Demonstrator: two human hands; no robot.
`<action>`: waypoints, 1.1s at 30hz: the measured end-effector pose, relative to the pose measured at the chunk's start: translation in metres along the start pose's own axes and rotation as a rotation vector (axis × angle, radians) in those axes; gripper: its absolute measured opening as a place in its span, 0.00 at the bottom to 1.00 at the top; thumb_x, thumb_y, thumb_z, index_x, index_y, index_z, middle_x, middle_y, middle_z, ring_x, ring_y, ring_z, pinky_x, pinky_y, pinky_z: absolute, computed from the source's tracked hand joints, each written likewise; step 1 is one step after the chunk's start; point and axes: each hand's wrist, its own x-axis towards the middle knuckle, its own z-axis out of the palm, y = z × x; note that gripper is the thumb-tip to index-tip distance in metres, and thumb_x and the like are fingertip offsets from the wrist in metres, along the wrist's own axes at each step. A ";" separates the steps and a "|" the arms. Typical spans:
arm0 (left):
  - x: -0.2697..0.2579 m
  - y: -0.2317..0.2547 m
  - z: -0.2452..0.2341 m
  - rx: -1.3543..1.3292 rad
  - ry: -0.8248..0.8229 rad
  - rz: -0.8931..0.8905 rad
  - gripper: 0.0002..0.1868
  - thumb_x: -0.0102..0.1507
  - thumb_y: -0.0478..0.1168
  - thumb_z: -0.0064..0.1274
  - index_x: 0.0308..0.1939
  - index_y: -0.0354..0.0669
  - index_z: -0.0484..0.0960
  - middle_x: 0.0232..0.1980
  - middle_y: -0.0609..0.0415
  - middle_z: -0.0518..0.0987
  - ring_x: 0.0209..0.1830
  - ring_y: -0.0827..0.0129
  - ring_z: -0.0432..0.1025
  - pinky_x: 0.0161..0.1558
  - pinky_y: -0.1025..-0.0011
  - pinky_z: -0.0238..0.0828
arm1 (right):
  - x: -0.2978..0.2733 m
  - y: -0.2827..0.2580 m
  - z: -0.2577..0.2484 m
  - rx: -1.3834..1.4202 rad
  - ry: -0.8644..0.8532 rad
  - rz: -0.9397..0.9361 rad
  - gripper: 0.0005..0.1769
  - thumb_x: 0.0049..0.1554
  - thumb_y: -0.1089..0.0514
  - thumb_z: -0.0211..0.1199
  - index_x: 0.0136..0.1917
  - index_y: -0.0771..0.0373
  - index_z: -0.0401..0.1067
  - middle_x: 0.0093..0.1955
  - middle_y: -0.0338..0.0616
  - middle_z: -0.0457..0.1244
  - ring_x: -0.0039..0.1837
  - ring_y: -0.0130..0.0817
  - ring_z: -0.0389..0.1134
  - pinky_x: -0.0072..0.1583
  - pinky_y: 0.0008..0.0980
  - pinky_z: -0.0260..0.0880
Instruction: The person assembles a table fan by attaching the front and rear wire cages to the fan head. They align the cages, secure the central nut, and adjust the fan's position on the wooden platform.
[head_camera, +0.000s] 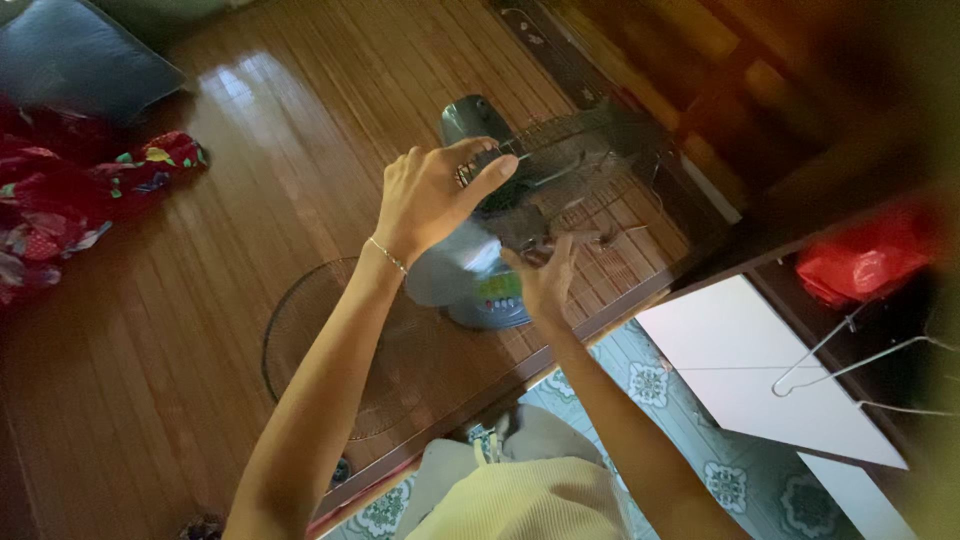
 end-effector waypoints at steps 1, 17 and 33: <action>-0.002 0.000 -0.001 -0.016 0.023 0.017 0.36 0.63 0.71 0.44 0.56 0.49 0.86 0.12 0.52 0.73 0.18 0.66 0.75 0.30 0.63 0.72 | -0.004 -0.004 -0.002 0.032 0.009 -0.043 0.53 0.46 0.54 0.85 0.72 0.70 0.53 0.71 0.69 0.48 0.70 0.64 0.54 0.65 0.54 0.61; -0.005 0.008 -0.004 -0.044 -0.005 -0.087 0.38 0.60 0.74 0.42 0.59 0.54 0.85 0.14 0.50 0.76 0.23 0.62 0.80 0.40 0.61 0.74 | -0.013 0.037 0.004 1.127 -0.173 0.876 0.40 0.55 0.37 0.57 0.64 0.74 0.59 0.58 0.63 0.63 0.59 0.52 0.68 0.62 0.44 0.73; 0.002 0.005 0.002 -0.024 0.056 0.010 0.38 0.63 0.73 0.42 0.55 0.49 0.87 0.11 0.54 0.73 0.17 0.65 0.76 0.28 0.64 0.71 | 0.014 0.035 0.017 1.118 -0.194 0.479 0.28 0.58 0.50 0.65 0.64 0.63 0.58 0.54 0.51 0.60 0.56 0.43 0.67 0.57 0.42 0.81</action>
